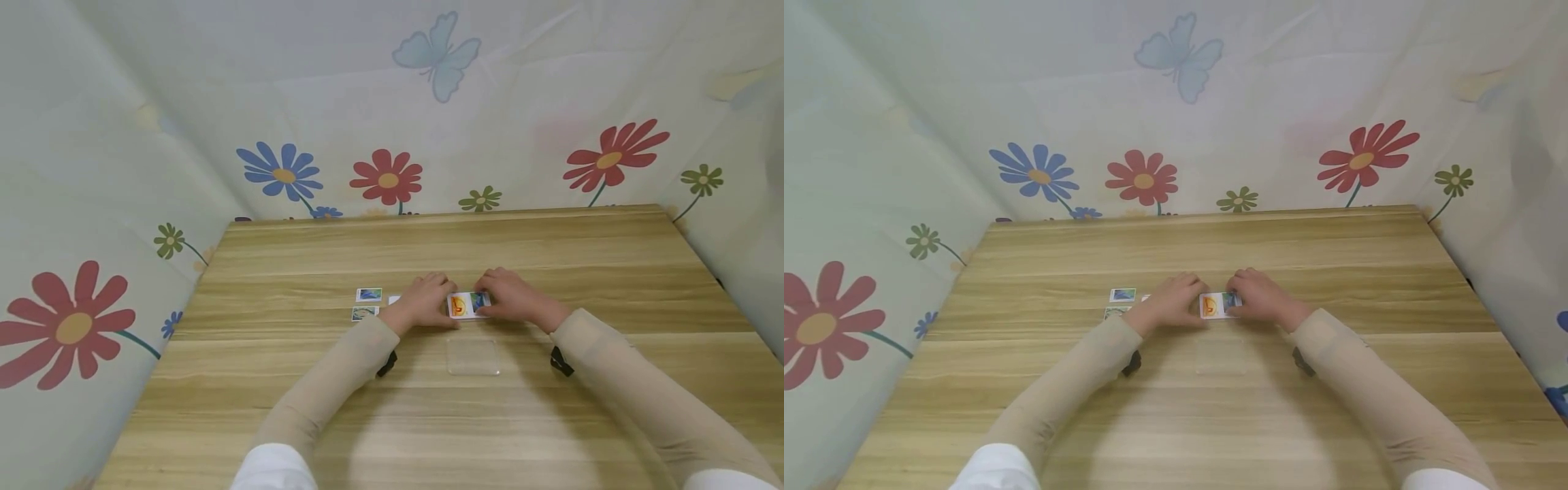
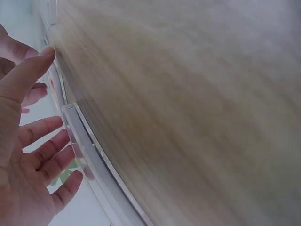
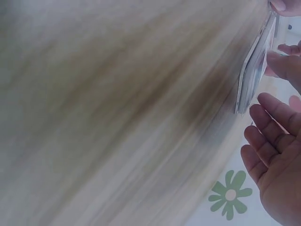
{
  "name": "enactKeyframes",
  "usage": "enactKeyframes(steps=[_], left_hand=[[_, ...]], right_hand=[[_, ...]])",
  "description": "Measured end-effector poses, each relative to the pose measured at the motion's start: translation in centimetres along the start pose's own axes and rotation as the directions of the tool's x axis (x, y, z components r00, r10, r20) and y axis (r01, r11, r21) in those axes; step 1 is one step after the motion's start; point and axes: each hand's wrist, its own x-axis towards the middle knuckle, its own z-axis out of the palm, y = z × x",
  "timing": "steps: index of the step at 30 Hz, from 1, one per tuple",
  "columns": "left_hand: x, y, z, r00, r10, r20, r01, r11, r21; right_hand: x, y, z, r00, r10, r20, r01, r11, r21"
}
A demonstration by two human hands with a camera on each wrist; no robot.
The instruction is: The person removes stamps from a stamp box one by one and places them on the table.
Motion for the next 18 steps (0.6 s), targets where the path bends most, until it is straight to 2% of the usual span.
enactKeyframes(steps=[10, 18], left_hand=[[0.09, -0.01, 0.12, 1.000, -0.008, 0.006, 0.008, 0.999, 0.034], [0.17, 0.28, -0.07, 1.000, -0.017, 0.014, 0.017, 1.000, 0.005]], right_hand=[[0.41, 0.16, 0.13, 0.999, 0.016, 0.035, -0.016, 1.000, -0.012], [0.79, 0.02, -0.41, 0.997, 0.024, 0.079, -0.023, 1.000, -0.013]])
